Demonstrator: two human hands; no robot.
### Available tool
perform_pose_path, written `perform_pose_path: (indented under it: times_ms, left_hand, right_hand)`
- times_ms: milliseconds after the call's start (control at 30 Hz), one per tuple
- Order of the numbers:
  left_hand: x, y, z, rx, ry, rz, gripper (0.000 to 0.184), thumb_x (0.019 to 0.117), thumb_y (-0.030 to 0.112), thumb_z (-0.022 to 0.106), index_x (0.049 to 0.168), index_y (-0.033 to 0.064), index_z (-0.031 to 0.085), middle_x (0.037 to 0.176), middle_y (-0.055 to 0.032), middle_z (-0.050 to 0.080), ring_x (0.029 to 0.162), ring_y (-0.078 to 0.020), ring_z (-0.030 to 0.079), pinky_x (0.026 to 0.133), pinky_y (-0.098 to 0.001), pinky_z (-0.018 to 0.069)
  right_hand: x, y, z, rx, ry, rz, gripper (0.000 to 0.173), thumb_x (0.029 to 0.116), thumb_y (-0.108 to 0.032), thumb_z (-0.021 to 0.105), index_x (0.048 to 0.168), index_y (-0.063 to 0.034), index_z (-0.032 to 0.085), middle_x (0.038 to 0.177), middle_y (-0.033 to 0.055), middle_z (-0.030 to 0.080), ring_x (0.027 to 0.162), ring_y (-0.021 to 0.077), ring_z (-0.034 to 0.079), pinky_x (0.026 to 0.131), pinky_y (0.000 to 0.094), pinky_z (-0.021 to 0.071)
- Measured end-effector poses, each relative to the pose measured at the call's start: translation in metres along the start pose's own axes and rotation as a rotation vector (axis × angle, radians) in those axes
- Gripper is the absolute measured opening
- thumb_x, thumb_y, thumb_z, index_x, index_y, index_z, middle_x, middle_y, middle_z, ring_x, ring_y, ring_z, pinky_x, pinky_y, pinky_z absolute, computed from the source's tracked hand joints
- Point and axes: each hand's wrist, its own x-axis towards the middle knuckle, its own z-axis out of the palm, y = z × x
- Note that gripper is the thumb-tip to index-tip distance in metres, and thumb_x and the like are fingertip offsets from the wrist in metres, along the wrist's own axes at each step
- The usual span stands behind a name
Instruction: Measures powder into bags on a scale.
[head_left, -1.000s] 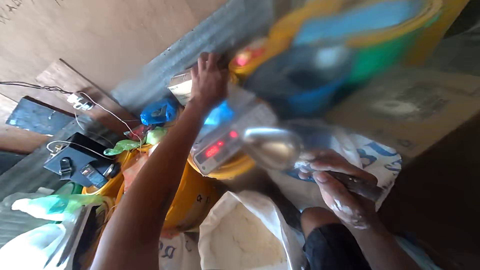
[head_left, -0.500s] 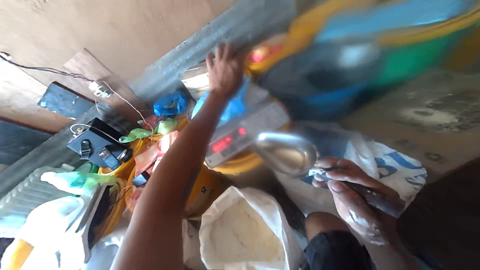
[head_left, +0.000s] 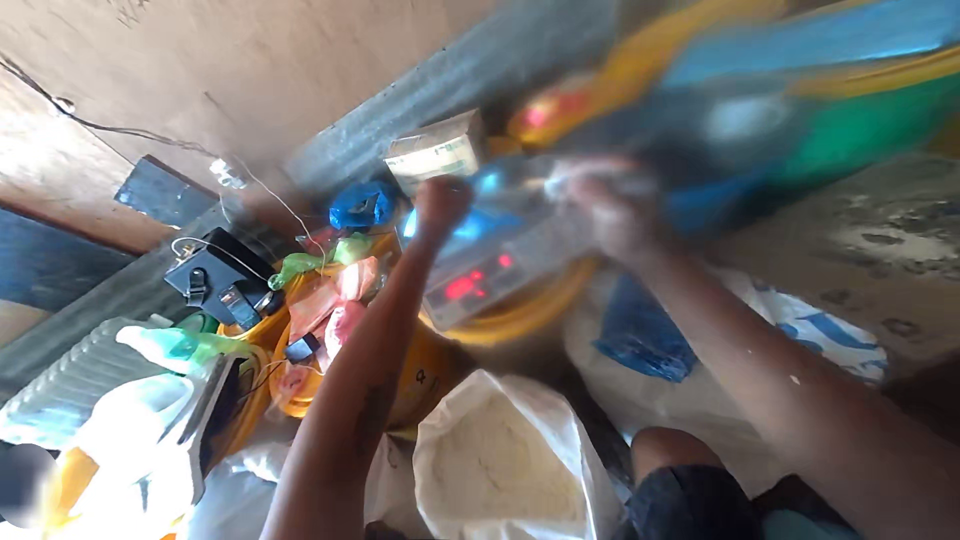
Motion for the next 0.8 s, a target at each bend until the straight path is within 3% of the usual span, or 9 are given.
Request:
perform_pose_path:
  times_ms: [100, 200, 333, 467, 633, 733, 800]
  left_hand:
    - [-0.007, 0.003, 0.0, 0.011, -0.068, 0.031, 0.026, 0.099, 0.009, 0.06, 0.123, -0.0012, 0.066, 0.096, -0.0142, 0.07, 0.073, -0.0174, 0.064, 0.07, -0.0355, 0.0553]
    - [-0.02, -0.005, -0.004, -0.087, -0.074, 0.002, 0.045, 0.0982, 0.011, 0.065, 0.14, -0.0017, 0.054, 0.098, -0.017, 0.07, 0.076, -0.0206, 0.067, 0.07, -0.0373, 0.0569]
    - [-0.051, -0.019, -0.013, -0.199, -0.049, 0.039, 0.056, 0.0987, 0.01, 0.064, 0.149, 0.0004, 0.043, 0.098, -0.0166, 0.07, 0.077, -0.0212, 0.069, 0.069, -0.0382, 0.0592]
    - [-0.105, -0.052, -0.043, -0.189, -0.012, 0.08, 0.05, 0.1, 0.01, 0.062, 0.148, 0.0058, 0.046, 0.09, -0.0093, 0.07, 0.069, -0.0147, 0.065, 0.062, -0.0322, 0.0572]
    - [-0.149, -0.098, -0.055, -0.244, 0.007, -0.029, 0.052, 0.096, 0.006, 0.064, 0.145, 0.0018, 0.048, 0.084, -0.0055, 0.07, 0.067, -0.0118, 0.067, 0.062, -0.0283, 0.0588]
    - [-0.183, -0.116, -0.062, -0.272, -0.008, -0.051, 0.055, 0.0941, 0.011, 0.064, 0.145, 0.0006, 0.047, 0.087, -0.0022, 0.071, 0.071, -0.0109, 0.068, 0.066, -0.0278, 0.0596]
    - [-0.209, -0.124, -0.065, -0.272, 0.011, -0.092, 0.055, 0.0933, 0.012, 0.065, 0.144, 0.0001, 0.048, 0.09, -0.0014, 0.071, 0.072, -0.0103, 0.069, 0.066, -0.0271, 0.0599]
  right_hand:
    - [0.003, 0.022, 0.012, -0.044, 0.033, 0.201, 0.014, 0.0934, -0.008, 0.06, 0.102, -0.0029, 0.069, 0.099, 0.0015, 0.071, 0.08, 0.0085, 0.068, 0.07, 0.0278, 0.0599]
    - [0.0, 0.047, 0.027, -0.122, 0.059, 0.346, 0.013, 0.0934, -0.006, 0.061, 0.102, -0.0016, 0.069, 0.091, 0.0013, 0.07, 0.077, 0.0069, 0.066, 0.072, 0.0271, 0.0593]
    - [-0.011, 0.087, 0.044, 0.035, 0.289, 0.4, 0.01, 0.0894, -0.001, 0.063, 0.098, -0.0034, 0.067, 0.087, -0.0002, 0.069, 0.074, 0.0084, 0.066, 0.068, 0.0281, 0.0599]
    - [-0.039, 0.095, 0.042, 0.172, 0.355, 0.353, 0.015, 0.0888, -0.005, 0.061, 0.1, -0.0088, 0.07, 0.102, -0.0003, 0.072, 0.085, 0.0104, 0.069, 0.076, 0.0314, 0.0609]
    - [-0.048, 0.098, 0.04, 0.239, 0.393, 0.437, 0.018, 0.0898, 0.0, 0.059, 0.104, -0.0049, 0.068, 0.099, 0.0019, 0.072, 0.082, 0.0122, 0.069, 0.077, 0.0316, 0.0614]
    - [-0.051, 0.084, 0.035, 0.25, 0.353, 0.41, 0.02, 0.0912, -0.003, 0.055, 0.103, -0.0114, 0.069, 0.119, 0.001, 0.071, 0.095, 0.0116, 0.07, 0.081, 0.0304, 0.061]
    - [-0.053, 0.074, 0.031, 0.287, 0.347, 0.38, 0.02, 0.0927, -0.003, 0.052, 0.102, -0.0121, 0.067, 0.126, 0.0026, 0.068, 0.103, 0.0141, 0.069, 0.084, 0.0315, 0.0603]
